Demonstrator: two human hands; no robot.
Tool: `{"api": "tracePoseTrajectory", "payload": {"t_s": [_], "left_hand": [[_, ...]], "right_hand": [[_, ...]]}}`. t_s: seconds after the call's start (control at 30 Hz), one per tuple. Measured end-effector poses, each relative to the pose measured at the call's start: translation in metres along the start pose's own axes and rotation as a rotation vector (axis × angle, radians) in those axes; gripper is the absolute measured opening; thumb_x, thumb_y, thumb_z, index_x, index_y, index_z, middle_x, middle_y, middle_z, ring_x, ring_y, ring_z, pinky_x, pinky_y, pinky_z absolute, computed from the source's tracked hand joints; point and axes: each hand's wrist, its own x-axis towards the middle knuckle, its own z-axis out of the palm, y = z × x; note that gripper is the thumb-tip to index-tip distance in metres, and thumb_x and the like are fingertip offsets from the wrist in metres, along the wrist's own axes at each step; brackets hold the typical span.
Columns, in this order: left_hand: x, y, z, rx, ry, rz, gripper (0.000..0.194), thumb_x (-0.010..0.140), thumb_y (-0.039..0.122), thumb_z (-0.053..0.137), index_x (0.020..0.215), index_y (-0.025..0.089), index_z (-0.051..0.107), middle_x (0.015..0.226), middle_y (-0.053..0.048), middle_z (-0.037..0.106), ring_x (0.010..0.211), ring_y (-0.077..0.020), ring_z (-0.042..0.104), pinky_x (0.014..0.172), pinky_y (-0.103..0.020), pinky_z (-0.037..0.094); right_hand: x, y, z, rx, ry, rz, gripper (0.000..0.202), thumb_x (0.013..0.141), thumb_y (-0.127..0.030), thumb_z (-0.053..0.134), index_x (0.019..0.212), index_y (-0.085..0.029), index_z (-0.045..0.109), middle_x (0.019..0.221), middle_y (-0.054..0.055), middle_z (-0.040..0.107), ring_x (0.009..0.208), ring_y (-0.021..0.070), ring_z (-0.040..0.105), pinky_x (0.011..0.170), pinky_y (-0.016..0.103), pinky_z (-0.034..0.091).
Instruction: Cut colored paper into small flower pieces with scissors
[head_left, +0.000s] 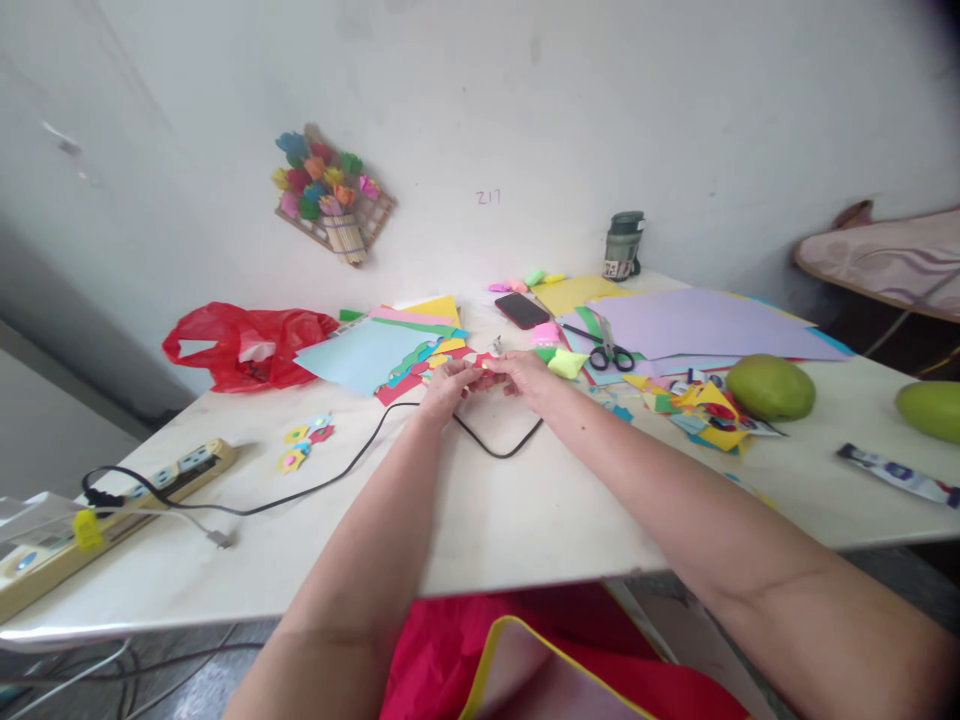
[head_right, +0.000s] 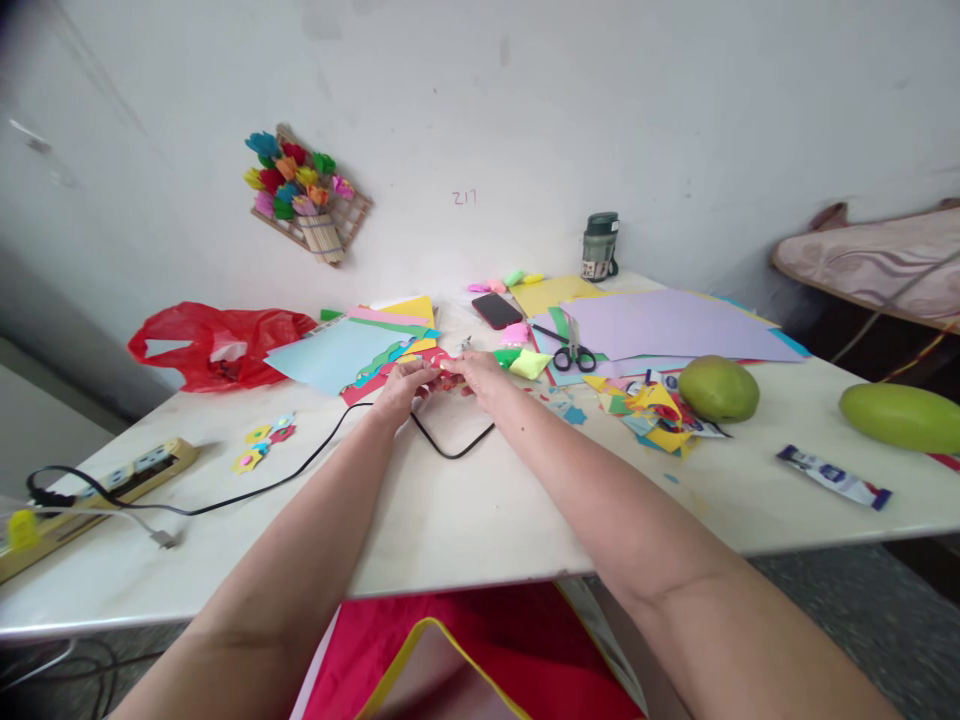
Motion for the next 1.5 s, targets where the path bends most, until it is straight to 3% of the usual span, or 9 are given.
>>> {"api": "tracePoseTrajectory", "payload": {"t_s": [0.23,0.57,0.77,0.93,1.13,1.33,1.5], "left_hand": [[0.0027,-0.0025,-0.0017,0.015,-0.005,0.038,0.031,0.065,0.045,0.067,0.061,0.016,0.059,0.057,0.0,0.059,0.055,-0.0101,0.049,0.053,-0.023,0.033],[0.0002,0.0022,-0.0008,0.067,0.017,0.059,0.032,0.063,0.045,0.069,0.059,0.015,0.057,0.055,0.001,0.056,0.053,-0.0093,0.047,0.051,-0.023,0.032],[0.004,-0.0026,-0.0053,0.025,0.013,0.047,0.033,0.072,0.047,0.057,0.062,0.015,0.06,0.06,-0.003,0.062,0.058,-0.0123,0.053,0.051,-0.023,0.034],[0.0018,-0.0011,-0.0067,0.05,0.035,0.051,0.024,0.067,0.039,0.063,0.062,0.015,0.061,0.061,-0.001,0.062,0.057,-0.0103,0.049,0.053,-0.023,0.035],[-0.0007,0.0005,-0.0057,0.021,0.043,0.069,0.024,0.066,0.038,0.065,0.062,0.015,0.061,0.06,-0.001,0.062,0.055,-0.0093,0.047,0.054,-0.023,0.034],[0.0041,-0.0041,-0.0071,0.015,0.057,0.055,0.026,0.066,0.04,0.066,0.064,0.015,0.063,0.06,-0.002,0.063,0.054,-0.0097,0.048,0.053,-0.023,0.034],[0.0035,-0.002,-0.0073,-0.01,0.099,0.031,0.033,0.07,0.047,0.061,0.064,0.015,0.064,0.059,-0.003,0.062,0.055,-0.0111,0.049,0.051,-0.024,0.033]], "right_hand": [[0.0024,-0.0046,-0.0061,0.073,-0.102,0.058,0.032,0.092,-0.034,0.051,0.07,-0.013,0.06,0.055,0.005,0.066,0.049,0.0102,0.06,0.037,0.017,0.03],[0.006,0.0007,-0.0074,0.045,-0.029,0.006,0.013,0.081,-0.014,0.062,0.068,-0.014,0.06,0.054,0.0,0.065,0.05,0.0101,0.062,0.04,0.018,0.032],[0.009,0.0031,-0.0082,-0.008,0.012,-0.035,0.014,0.081,-0.015,0.064,0.067,-0.015,0.062,0.052,-0.001,0.063,0.052,0.01,0.062,0.042,0.018,0.033],[0.0048,0.0003,-0.0068,-0.023,-0.006,-0.04,0.014,0.08,-0.014,0.065,0.066,-0.014,0.063,0.052,0.0,0.063,0.051,0.0096,0.062,0.041,0.017,0.033],[0.0012,-0.0042,-0.0067,0.049,0.013,-0.028,0.028,0.092,-0.027,0.053,0.069,-0.013,0.062,0.058,0.003,0.067,0.05,0.0092,0.062,0.037,0.017,0.031],[0.0053,-0.0007,-0.0058,-0.015,0.096,-0.084,0.017,0.08,-0.012,0.064,0.065,-0.015,0.059,0.051,-0.002,0.062,0.049,0.0083,0.06,0.039,0.016,0.03],[0.0072,0.0023,-0.0067,-0.057,0.107,-0.144,0.016,0.081,-0.015,0.064,0.065,-0.015,0.06,0.052,-0.001,0.063,0.05,0.0084,0.06,0.04,0.016,0.031]]}}
